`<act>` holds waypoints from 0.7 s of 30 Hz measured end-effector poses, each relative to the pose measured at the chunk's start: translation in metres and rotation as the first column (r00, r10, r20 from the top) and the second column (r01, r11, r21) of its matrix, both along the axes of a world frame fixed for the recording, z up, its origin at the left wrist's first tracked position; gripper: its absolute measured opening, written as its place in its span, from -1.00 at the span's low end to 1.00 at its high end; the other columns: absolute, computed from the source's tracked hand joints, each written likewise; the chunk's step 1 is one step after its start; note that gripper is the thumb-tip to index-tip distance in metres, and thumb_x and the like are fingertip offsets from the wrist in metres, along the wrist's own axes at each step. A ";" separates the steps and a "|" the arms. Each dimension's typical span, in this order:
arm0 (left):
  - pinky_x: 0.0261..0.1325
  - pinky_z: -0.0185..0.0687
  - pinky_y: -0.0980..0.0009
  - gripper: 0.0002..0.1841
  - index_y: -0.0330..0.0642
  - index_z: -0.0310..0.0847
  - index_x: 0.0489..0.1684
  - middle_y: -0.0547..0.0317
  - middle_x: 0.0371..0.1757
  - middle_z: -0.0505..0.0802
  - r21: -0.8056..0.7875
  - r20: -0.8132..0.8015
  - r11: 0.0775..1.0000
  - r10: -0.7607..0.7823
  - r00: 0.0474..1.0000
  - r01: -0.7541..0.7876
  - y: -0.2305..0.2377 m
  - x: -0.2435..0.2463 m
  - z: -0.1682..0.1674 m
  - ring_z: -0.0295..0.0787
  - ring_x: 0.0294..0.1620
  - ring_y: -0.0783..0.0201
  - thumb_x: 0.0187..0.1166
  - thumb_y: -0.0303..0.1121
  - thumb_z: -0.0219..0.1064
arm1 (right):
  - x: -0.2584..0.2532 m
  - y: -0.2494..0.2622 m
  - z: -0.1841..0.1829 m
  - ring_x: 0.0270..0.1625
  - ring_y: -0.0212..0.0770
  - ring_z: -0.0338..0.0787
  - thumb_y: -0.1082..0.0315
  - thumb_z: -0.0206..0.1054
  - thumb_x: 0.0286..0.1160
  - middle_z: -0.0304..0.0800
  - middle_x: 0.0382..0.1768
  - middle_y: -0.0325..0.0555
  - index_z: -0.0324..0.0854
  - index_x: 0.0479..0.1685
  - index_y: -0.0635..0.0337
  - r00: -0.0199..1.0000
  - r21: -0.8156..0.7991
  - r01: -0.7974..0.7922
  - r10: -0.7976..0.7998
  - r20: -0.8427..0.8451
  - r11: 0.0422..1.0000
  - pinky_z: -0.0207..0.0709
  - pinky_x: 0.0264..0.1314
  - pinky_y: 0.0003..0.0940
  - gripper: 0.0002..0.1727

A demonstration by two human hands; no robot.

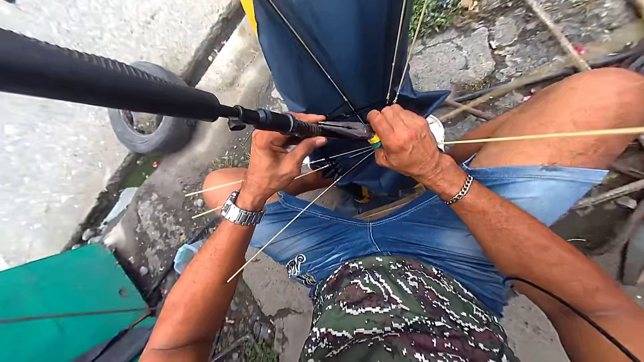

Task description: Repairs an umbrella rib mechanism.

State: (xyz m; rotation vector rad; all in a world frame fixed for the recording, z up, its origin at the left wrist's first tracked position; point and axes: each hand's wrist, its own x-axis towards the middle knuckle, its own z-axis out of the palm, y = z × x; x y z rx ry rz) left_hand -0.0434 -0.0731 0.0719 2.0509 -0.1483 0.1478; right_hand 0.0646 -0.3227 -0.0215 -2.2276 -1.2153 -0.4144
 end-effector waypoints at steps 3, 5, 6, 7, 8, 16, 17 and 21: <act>0.19 0.85 0.34 -0.62 -0.32 0.69 0.30 0.08 0.21 0.85 0.024 -0.005 1.000 -0.005 1.000 0.005 -0.003 0.006 -0.008 0.87 0.08 0.32 0.50 -0.53 0.50 | 0.005 -0.003 -0.008 -0.25 0.23 0.75 0.38 0.18 0.47 0.68 -0.33 0.18 0.61 0.10 0.34 0.997 0.000 0.030 -0.030 0.070 1.000 0.57 -0.34 0.04 -0.69; 0.24 0.83 0.32 -0.61 -0.33 0.67 0.32 0.05 0.25 0.83 0.056 0.034 0.998 -0.020 0.999 0.018 -0.002 0.008 -0.017 0.86 0.12 0.30 0.52 -0.51 0.49 | 0.004 -0.004 -0.009 -0.20 0.24 0.76 0.40 0.18 0.51 0.70 -0.29 0.20 0.60 0.12 0.33 0.992 -0.016 0.084 -0.082 0.097 0.996 0.57 -0.29 0.04 -0.70; 0.25 0.84 0.30 -0.61 -0.36 0.66 0.32 0.01 0.25 0.82 0.048 0.061 0.999 -0.023 0.998 0.020 -0.001 0.011 -0.022 0.86 0.12 0.27 0.53 -0.51 0.49 | 0.000 -0.003 -0.008 -0.15 0.26 0.76 0.41 0.19 0.49 0.72 -0.25 0.22 0.60 0.15 0.34 0.991 -0.035 0.116 -0.113 0.077 0.993 0.58 -0.26 0.05 -0.69; 0.23 0.86 0.24 -0.62 -0.42 0.66 0.31 -0.06 0.24 0.82 0.016 0.094 1.000 -0.024 0.995 0.023 0.001 0.016 -0.029 0.87 0.10 0.20 0.53 -0.51 0.49 | -0.006 -0.001 -0.003 -0.08 0.26 0.77 0.43 0.20 0.47 0.72 -0.18 0.24 0.60 0.21 0.33 0.990 -0.068 0.142 -0.141 0.024 0.988 0.60 -0.20 0.06 -0.65; 0.22 0.87 0.22 -0.62 -0.44 0.66 0.30 -0.08 0.22 0.82 -0.014 0.101 1.000 -0.022 0.995 0.024 0.005 0.020 -0.033 0.87 0.09 0.17 0.54 -0.51 0.49 | -0.016 0.000 0.003 0.00 0.28 0.76 0.45 0.21 0.45 0.72 -0.10 0.26 0.59 0.28 0.34 0.985 -0.109 0.158 -0.165 -0.056 0.981 0.63 -0.12 0.08 -0.60; -0.14 0.82 0.41 -0.64 -0.11 0.72 0.36 0.21 0.15 0.89 -0.027 -0.239 0.996 0.081 0.968 -0.090 0.038 0.027 -0.046 0.86 -0.12 0.35 0.61 -0.33 0.46 | -0.108 -0.020 0.064 0.01 -0.10 0.89 0.34 0.31 0.63 0.85 0.01 -0.02 0.47 0.44 0.20 -0.156 0.248 0.031 0.250 -0.955 0.968 0.83 0.12 -0.10 -0.57; -0.19 0.85 0.38 -0.63 -0.12 0.70 0.38 0.17 0.12 0.90 -0.065 -0.283 0.990 0.102 0.954 -0.125 0.038 0.025 -0.048 0.88 -0.16 0.31 0.62 -0.35 0.44 | -0.117 -0.033 0.075 0.00 -0.19 0.86 0.30 0.30 0.65 0.83 0.00 -0.09 0.46 0.45 0.18 -0.195 0.271 -0.089 0.250 -0.948 0.958 0.80 0.12 -0.19 -0.57; 0.07 0.93 0.22 -0.65 -0.25 0.62 0.41 0.02 0.16 0.87 -0.220 -0.377 0.920 0.225 0.898 -0.323 0.029 0.024 -0.048 0.94 -0.09 0.17 0.67 -0.46 0.33 | -0.098 -0.118 0.131 -0.03 -0.10 0.81 0.30 0.32 0.50 0.76 -0.01 -0.11 0.55 0.36 0.00 0.322 -0.056 -0.703 0.248 -0.914 0.709 0.75 -0.06 -0.05 -0.58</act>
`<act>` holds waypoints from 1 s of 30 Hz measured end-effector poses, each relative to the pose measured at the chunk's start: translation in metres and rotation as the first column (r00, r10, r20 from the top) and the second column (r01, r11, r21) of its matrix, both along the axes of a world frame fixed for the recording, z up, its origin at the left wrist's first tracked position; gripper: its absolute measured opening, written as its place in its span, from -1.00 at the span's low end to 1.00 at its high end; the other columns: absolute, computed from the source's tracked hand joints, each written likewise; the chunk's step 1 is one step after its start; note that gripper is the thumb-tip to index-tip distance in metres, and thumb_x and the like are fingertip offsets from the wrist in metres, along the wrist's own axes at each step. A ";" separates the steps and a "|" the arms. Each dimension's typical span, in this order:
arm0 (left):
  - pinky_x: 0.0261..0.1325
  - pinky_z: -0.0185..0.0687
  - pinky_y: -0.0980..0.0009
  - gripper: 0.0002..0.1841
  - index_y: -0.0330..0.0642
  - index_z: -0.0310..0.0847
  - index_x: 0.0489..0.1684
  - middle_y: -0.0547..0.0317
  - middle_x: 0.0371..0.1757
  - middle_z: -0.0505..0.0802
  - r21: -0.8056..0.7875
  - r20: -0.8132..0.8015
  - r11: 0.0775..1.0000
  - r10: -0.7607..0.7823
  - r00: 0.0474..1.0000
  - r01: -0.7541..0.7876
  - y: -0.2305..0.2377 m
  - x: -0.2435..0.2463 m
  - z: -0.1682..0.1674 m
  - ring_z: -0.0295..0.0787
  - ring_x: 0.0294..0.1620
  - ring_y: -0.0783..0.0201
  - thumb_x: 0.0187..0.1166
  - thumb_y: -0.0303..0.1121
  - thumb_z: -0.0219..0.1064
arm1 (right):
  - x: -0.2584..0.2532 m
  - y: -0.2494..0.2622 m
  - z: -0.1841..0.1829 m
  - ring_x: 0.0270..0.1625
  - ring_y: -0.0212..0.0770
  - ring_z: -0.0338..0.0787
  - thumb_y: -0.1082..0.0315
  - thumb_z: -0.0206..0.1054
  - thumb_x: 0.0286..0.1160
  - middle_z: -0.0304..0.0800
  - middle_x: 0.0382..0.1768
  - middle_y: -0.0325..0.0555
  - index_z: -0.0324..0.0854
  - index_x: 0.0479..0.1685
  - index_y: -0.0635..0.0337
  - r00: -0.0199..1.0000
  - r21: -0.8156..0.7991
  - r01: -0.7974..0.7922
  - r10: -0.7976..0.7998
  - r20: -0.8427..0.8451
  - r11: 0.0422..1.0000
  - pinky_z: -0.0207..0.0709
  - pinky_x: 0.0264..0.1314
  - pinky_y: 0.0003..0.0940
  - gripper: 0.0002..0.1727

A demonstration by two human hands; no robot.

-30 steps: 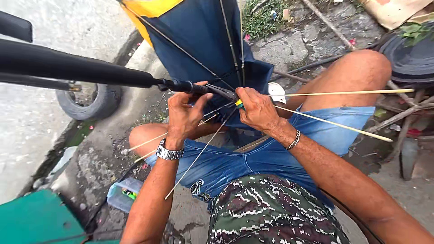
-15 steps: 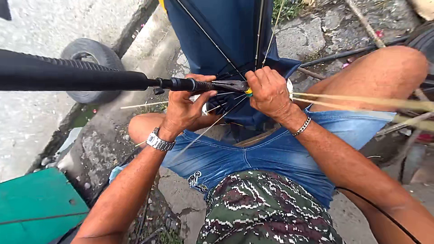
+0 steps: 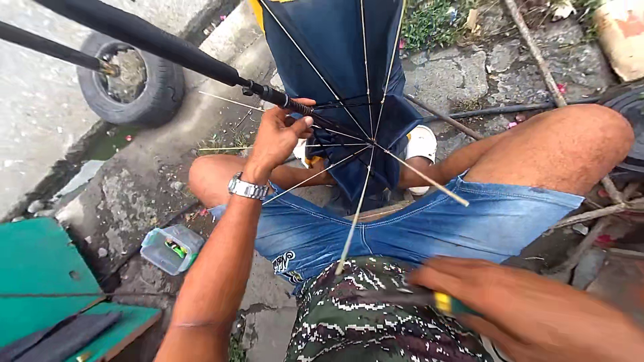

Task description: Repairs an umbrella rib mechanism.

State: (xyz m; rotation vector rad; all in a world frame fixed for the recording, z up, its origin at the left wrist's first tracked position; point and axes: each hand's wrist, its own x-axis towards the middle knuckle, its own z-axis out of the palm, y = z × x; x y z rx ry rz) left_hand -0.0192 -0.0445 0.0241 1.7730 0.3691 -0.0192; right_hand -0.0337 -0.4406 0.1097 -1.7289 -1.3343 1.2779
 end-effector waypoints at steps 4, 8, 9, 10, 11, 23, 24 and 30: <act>0.02 0.88 0.29 -0.62 -0.20 0.69 0.29 0.10 0.02 0.90 0.153 0.083 0.975 0.152 0.985 -0.163 -0.017 -0.006 -0.018 0.90 -0.13 0.28 0.55 -0.31 0.51 | 0.048 -0.076 0.037 -0.24 -0.05 0.81 0.20 0.28 0.52 0.79 -0.18 -0.09 0.59 0.34 0.06 0.940 -0.144 0.282 -0.244 0.237 0.948 0.72 -0.31 0.10 -0.58; 0.09 0.86 0.35 -0.63 -0.19 0.72 0.28 0.13 0.05 0.90 0.215 0.146 0.958 0.160 0.976 -0.189 -0.024 -0.007 -0.026 0.89 -0.05 0.35 0.52 -0.38 0.51 | 0.088 -0.063 0.029 -0.13 -0.17 0.90 0.05 0.28 0.56 0.87 -0.07 -0.13 0.52 0.40 0.11 0.716 -0.074 0.663 -0.601 0.355 0.745 0.81 -0.10 -0.02 -0.49; 0.11 0.87 0.35 -0.63 -0.20 0.72 0.28 0.13 0.06 0.91 0.217 0.149 0.961 0.140 0.979 -0.171 -0.021 -0.006 -0.022 0.90 -0.04 0.35 0.51 -0.41 0.51 | 0.097 -0.055 0.012 -0.19 -0.26 0.89 -0.05 0.27 0.57 0.88 -0.10 -0.22 0.52 0.38 0.00 0.683 -0.011 0.683 -0.632 0.366 0.731 0.83 -0.17 -0.11 -0.50; 0.13 0.88 0.35 -0.63 -0.21 0.72 0.28 0.13 0.07 0.91 0.216 0.155 0.966 0.110 0.982 -0.142 -0.018 -0.005 -0.017 0.90 -0.01 0.35 0.50 -0.43 0.51 | 0.106 -0.046 -0.004 -0.30 -0.29 0.84 -0.12 0.26 0.57 0.84 -0.19 -0.25 0.54 0.36 -0.08 0.669 0.019 0.682 -0.634 0.389 0.731 0.79 -0.29 -0.12 -0.50; 0.16 0.88 0.34 -0.63 -0.21 0.72 0.28 0.13 0.09 0.91 0.213 0.166 0.971 0.074 0.983 -0.109 -0.015 -0.004 -0.012 0.90 0.03 0.34 0.49 -0.44 0.52 | 0.114 -0.033 -0.019 -0.42 -0.26 0.76 -0.14 0.25 0.58 0.78 -0.30 -0.23 0.55 0.36 -0.09 0.671 0.020 0.671 -0.618 0.410 0.741 0.70 -0.41 -0.09 -0.51; 0.40 0.81 0.22 -0.63 -0.39 0.66 0.29 0.00 0.24 0.86 0.245 0.300 0.959 -0.216 0.929 0.144 0.002 -0.011 -0.010 0.87 0.22 0.20 0.53 -0.52 0.48 | 0.069 0.103 -0.110 -0.13 0.02 0.95 0.41 0.18 0.74 0.88 -0.12 0.18 0.43 0.32 0.29 0.593 -0.191 0.416 -0.424 -0.684 0.889 0.87 -0.03 -0.17 -0.72; 0.40 0.80 0.21 -0.63 -0.41 0.65 0.30 -0.02 0.25 0.86 0.238 0.295 0.958 -0.225 0.928 0.157 0.003 -0.012 -0.009 0.86 0.22 0.19 0.54 -0.53 0.47 | 0.067 0.107 -0.110 -0.12 0.02 0.94 0.41 0.17 0.74 0.88 -0.12 0.17 0.43 0.31 0.29 0.596 -0.176 0.408 -0.408 -0.692 0.896 0.87 -0.03 -0.17 -0.72; 0.40 0.80 0.25 -0.64 -0.37 0.66 0.31 0.02 0.26 0.86 0.251 0.248 0.948 -0.259 0.933 0.197 0.005 -0.022 -0.002 0.86 0.21 0.23 0.56 -0.53 0.44 | 0.070 0.120 -0.108 -0.19 -0.01 0.93 0.44 0.20 0.72 0.87 -0.17 0.13 0.45 0.28 0.30 0.653 -0.096 0.392 -0.351 -0.671 0.915 0.88 -0.13 -0.19 -0.74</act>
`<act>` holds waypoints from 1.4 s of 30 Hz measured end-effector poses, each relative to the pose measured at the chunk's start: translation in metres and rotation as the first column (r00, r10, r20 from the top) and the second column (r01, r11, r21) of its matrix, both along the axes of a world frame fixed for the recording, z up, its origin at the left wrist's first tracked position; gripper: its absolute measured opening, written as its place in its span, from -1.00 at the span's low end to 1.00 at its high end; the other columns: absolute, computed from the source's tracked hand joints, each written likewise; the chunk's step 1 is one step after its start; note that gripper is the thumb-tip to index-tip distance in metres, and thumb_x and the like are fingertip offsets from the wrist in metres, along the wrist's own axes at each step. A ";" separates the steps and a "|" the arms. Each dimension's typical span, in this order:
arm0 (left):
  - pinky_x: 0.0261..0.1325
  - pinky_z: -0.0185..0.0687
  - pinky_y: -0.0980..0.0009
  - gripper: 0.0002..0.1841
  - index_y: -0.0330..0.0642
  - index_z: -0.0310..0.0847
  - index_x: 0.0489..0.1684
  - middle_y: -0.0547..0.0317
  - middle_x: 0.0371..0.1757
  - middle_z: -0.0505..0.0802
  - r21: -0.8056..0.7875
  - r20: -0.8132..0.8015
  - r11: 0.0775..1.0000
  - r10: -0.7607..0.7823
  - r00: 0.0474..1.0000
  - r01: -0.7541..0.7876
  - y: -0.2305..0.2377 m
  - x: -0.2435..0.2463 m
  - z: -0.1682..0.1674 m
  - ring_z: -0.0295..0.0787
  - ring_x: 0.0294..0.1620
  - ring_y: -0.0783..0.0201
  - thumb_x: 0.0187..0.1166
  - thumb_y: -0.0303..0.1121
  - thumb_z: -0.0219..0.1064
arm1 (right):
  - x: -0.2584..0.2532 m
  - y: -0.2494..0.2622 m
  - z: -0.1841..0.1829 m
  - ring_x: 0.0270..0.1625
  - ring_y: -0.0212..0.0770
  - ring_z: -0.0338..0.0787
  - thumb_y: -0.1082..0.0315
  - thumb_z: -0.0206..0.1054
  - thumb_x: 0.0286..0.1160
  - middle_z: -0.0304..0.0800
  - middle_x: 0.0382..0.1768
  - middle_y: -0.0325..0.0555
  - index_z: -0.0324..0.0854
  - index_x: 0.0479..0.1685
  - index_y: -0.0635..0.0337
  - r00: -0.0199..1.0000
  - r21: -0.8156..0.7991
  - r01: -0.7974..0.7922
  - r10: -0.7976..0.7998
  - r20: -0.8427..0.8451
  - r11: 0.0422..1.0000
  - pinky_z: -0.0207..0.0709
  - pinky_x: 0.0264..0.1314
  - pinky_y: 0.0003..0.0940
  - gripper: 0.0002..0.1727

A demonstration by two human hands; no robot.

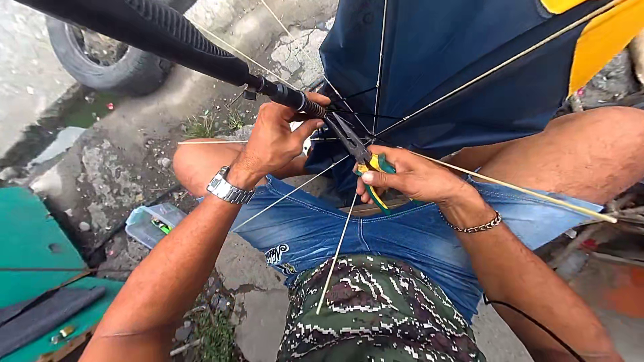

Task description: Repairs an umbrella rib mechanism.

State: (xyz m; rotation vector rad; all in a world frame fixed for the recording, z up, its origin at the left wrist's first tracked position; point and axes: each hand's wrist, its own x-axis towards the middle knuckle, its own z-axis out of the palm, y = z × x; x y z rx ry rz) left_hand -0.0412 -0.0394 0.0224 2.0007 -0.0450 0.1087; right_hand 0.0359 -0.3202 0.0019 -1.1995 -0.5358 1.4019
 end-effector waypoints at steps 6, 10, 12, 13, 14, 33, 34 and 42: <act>0.42 0.78 0.24 -0.63 -0.40 0.63 0.35 0.00 0.29 0.84 -0.005 0.007 1.000 0.016 1.000 -0.016 0.000 -0.002 -0.001 0.85 0.25 0.22 0.57 -0.56 0.40 | 0.005 0.008 0.000 -0.24 -0.07 0.93 0.44 0.21 0.73 0.88 -0.21 0.07 0.48 0.23 0.30 0.993 -0.022 -0.041 0.044 0.114 0.999 0.87 -0.17 -0.26 -0.78; 0.44 0.78 0.23 -0.53 -0.46 0.49 0.46 -0.05 0.38 0.80 -0.044 0.007 0.999 0.019 1.000 -0.018 -0.002 -0.001 0.000 0.82 0.33 0.16 0.55 -0.61 0.39 | 0.011 0.012 -0.009 -0.21 -0.04 0.93 0.41 0.21 0.73 0.87 -0.19 0.10 0.44 0.25 0.32 0.990 0.004 -0.073 0.072 0.124 0.997 0.88 -0.13 -0.23 -0.75; 0.43 0.79 0.23 -0.50 -0.46 0.46 0.48 -0.06 0.37 0.80 -0.068 0.001 0.997 0.025 1.000 -0.025 -0.001 -0.002 0.001 0.82 0.34 0.15 0.54 -0.61 0.41 | 0.014 0.013 -0.016 -0.20 -0.04 0.93 0.41 0.21 0.74 0.87 -0.19 0.10 0.42 0.27 0.33 0.986 0.022 -0.099 0.095 0.135 0.995 0.88 -0.11 -0.24 -0.73; 0.43 0.79 0.23 -0.49 -0.46 0.45 0.49 -0.06 0.37 0.80 -0.085 -0.011 0.996 0.030 0.999 -0.030 -0.001 -0.003 0.002 0.82 0.34 0.14 0.53 -0.62 0.41 | 0.015 0.014 -0.020 -0.20 -0.05 0.94 0.40 0.21 0.74 0.88 -0.19 0.08 0.42 0.27 0.32 0.984 0.022 -0.107 0.102 0.148 0.994 0.88 -0.11 -0.25 -0.73; 0.42 0.79 0.23 -0.48 -0.45 0.44 0.50 -0.06 0.37 0.80 -0.097 -0.021 0.995 0.033 0.999 -0.035 -0.001 -0.003 0.002 0.82 0.33 0.13 0.53 -0.62 0.42 | 0.015 0.014 -0.024 -0.20 -0.06 0.94 0.39 0.21 0.74 0.88 -0.19 0.07 0.43 0.27 0.32 0.982 0.027 -0.112 0.106 0.156 0.993 0.88 -0.11 -0.26 -0.73; 0.36 0.82 0.31 -0.48 -0.38 0.42 0.53 0.07 0.35 0.83 -0.141 -0.071 0.990 -0.017 0.997 0.007 0.021 0.000 -0.004 0.84 0.29 0.21 0.58 -0.55 0.41 | 0.035 0.042 -0.070 -0.16 -0.28 0.89 0.26 0.18 0.80 0.92 -0.21 -0.11 0.73 0.13 0.30 0.959 0.114 -0.168 0.135 0.249 0.979 0.80 0.01 -0.36 -0.69; 0.37 0.82 0.30 -0.48 -0.38 0.41 0.53 0.06 0.36 0.82 -0.149 -0.072 0.989 -0.021 0.997 0.010 0.022 0.000 -0.004 0.83 0.30 0.19 0.58 -0.55 0.41 | 0.035 0.043 -0.069 -0.18 -0.29 0.88 0.26 0.19 0.79 0.91 -0.24 -0.13 0.74 0.06 0.29 0.960 0.106 -0.171 0.141 0.244 0.980 0.78 0.00 -0.37 -0.71; 0.35 0.83 0.33 -0.54 -0.36 0.46 0.49 0.05 0.34 0.81 -0.114 -0.104 0.993 -0.034 0.994 0.022 0.023 -0.007 -0.014 0.82 0.30 0.24 0.61 -0.52 0.37 | 0.037 0.046 -0.073 -0.07 -0.07 0.96 0.22 0.15 0.83 0.94 -0.14 0.03 0.71 0.05 0.34 0.958 -0.031 -0.273 0.275 0.080 0.961 0.88 0.03 -0.16 -0.66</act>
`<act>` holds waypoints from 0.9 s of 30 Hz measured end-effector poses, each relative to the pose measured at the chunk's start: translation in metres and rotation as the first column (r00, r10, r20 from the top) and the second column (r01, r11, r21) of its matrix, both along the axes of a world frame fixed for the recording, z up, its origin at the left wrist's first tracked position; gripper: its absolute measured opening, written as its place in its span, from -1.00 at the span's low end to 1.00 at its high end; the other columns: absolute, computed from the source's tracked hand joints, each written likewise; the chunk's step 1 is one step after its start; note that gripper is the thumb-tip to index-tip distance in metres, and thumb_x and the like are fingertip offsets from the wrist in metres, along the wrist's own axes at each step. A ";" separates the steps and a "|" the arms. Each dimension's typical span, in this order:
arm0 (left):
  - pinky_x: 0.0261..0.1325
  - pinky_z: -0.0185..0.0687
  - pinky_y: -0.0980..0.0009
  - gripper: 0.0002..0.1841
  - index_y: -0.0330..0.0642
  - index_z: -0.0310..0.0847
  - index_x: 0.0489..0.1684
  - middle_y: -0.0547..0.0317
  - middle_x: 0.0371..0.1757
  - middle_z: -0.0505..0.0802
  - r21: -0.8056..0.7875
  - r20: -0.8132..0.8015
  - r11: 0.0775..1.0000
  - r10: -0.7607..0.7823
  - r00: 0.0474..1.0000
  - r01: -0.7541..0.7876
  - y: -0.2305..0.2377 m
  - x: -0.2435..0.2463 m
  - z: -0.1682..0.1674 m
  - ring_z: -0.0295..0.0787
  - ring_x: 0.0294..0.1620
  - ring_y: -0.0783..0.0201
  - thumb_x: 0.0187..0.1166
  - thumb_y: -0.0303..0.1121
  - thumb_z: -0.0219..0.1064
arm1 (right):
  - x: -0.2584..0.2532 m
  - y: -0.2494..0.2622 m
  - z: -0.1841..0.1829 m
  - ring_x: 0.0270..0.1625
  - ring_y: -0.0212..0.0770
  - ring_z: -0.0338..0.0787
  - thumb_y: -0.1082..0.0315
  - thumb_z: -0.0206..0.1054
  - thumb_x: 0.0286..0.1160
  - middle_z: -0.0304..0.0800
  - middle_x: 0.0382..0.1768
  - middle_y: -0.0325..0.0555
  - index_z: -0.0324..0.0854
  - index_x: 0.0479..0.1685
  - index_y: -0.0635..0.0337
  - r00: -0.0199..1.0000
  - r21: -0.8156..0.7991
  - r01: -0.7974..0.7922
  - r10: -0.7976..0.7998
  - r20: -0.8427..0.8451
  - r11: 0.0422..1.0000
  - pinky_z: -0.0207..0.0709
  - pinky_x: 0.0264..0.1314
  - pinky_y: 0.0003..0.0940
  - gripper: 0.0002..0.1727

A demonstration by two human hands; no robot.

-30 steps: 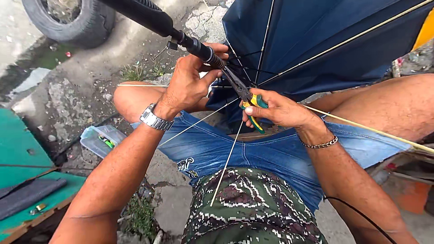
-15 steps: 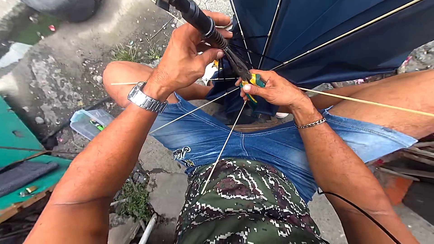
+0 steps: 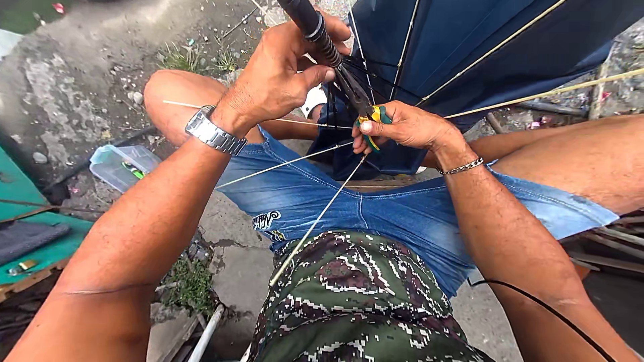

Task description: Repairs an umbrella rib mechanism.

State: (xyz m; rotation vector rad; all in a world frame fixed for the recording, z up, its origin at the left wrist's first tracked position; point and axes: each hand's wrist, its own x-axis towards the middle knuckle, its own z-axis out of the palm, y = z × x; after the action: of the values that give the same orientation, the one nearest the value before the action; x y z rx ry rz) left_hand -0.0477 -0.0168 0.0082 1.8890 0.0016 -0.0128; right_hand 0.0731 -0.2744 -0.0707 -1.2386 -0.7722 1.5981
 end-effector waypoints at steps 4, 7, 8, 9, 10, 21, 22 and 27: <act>0.35 0.83 0.35 -0.59 -0.37 0.52 0.42 0.06 0.32 0.81 0.007 0.015 1.000 -0.001 1.000 0.001 0.001 0.001 -0.002 0.83 0.28 0.26 0.61 -0.53 0.38 | 0.000 0.001 -0.004 -0.22 -0.15 0.93 0.19 0.16 0.81 0.90 -0.28 -0.06 0.70 -0.08 0.28 0.998 0.030 0.029 -0.030 0.048 0.999 0.87 -0.06 -0.22 -0.67; 0.35 0.83 0.37 -0.59 -0.35 0.53 0.42 0.08 0.32 0.82 0.005 -0.009 1.000 0.010 1.000 -0.010 0.002 0.001 -0.001 0.83 0.29 0.28 0.60 -0.52 0.39 | -0.004 0.001 -0.009 -0.33 -0.18 0.90 0.13 0.16 0.80 0.86 -0.37 -0.09 0.70 -0.17 0.25 0.999 0.061 0.045 -0.047 0.025 0.997 0.86 -0.19 -0.25 -0.64; 0.35 0.83 0.37 -0.59 -0.35 0.53 0.42 0.07 0.32 0.82 -0.004 -0.016 1.000 0.008 1.000 -0.008 0.002 0.001 0.000 0.83 0.29 0.27 0.60 -0.53 0.38 | -0.006 0.001 -0.010 -0.37 -0.21 0.86 0.10 0.15 0.79 0.84 -0.41 -0.12 0.70 -0.21 0.23 0.999 0.063 0.047 -0.049 0.018 0.997 0.82 -0.23 -0.27 -0.61; 0.35 0.83 0.36 -0.59 -0.35 0.53 0.42 0.07 0.32 0.82 -0.012 -0.016 1.000 0.005 1.000 -0.005 0.002 0.001 0.000 0.83 0.29 0.27 0.59 -0.55 0.37 | -0.010 0.001 -0.010 -0.40 -0.24 0.84 0.07 0.15 0.79 0.82 -0.44 -0.14 0.70 -0.24 0.21 0.999 0.058 0.051 -0.052 0.006 0.997 0.80 -0.27 -0.30 -0.59; 0.34 0.82 0.36 -0.59 -0.35 0.53 0.42 0.07 0.32 0.82 -0.016 -0.015 1.000 0.001 1.000 -0.001 0.002 0.000 0.000 0.82 0.30 0.27 0.59 -0.55 0.37 | -0.014 0.001 -0.010 -0.43 -0.26 0.82 0.06 0.14 0.78 0.80 -0.46 -0.16 0.70 -0.26 0.19 0.998 0.050 0.061 -0.061 -0.018 0.997 0.78 -0.30 -0.31 -0.59; 0.41 0.78 0.37 -0.63 -0.31 0.56 0.39 0.11 0.30 0.82 0.069 0.048 0.993 -0.103 0.993 0.100 -0.006 -0.007 0.004 0.82 0.27 0.33 0.62 -0.52 0.35 | -0.042 -0.022 0.012 -0.53 -0.22 0.75 0.11 0.10 0.83 0.71 -0.53 -0.14 0.60 -0.29 0.21 0.992 0.007 0.113 -0.112 -0.059 0.994 0.74 -0.42 -0.30 -0.60; 0.42 0.77 0.38 -0.62 -0.31 0.56 0.40 0.11 0.30 0.82 0.086 0.054 0.991 -0.108 0.993 0.103 -0.006 -0.006 0.004 0.83 0.26 0.35 0.63 -0.52 0.34 | -0.044 -0.024 0.018 -0.55 -0.25 0.74 0.12 0.12 0.83 0.70 -0.55 -0.15 0.61 -0.31 0.21 0.990 -0.013 0.142 -0.142 -0.002 0.990 0.70 -0.46 -0.33 -0.61; 0.40 0.77 0.41 -0.64 -0.30 0.56 0.39 0.11 0.28 0.83 0.143 0.069 0.984 -0.119 0.990 0.109 -0.010 -0.005 0.005 0.83 0.23 0.40 0.64 -0.49 0.33 | -0.041 -0.033 0.045 -0.63 -0.38 0.60 0.12 0.20 0.79 0.60 -0.63 -0.26 0.61 -0.32 0.13 0.923 -0.083 0.220 -0.179 0.341 0.972 0.51 -0.58 -0.46 -0.67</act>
State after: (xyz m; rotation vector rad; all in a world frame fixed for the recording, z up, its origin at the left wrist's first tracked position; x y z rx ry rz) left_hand -0.0523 -0.0269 0.0136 2.0261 -0.1625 -0.0185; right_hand 0.0319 -0.3072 -0.0255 -1.6484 -0.7357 1.3002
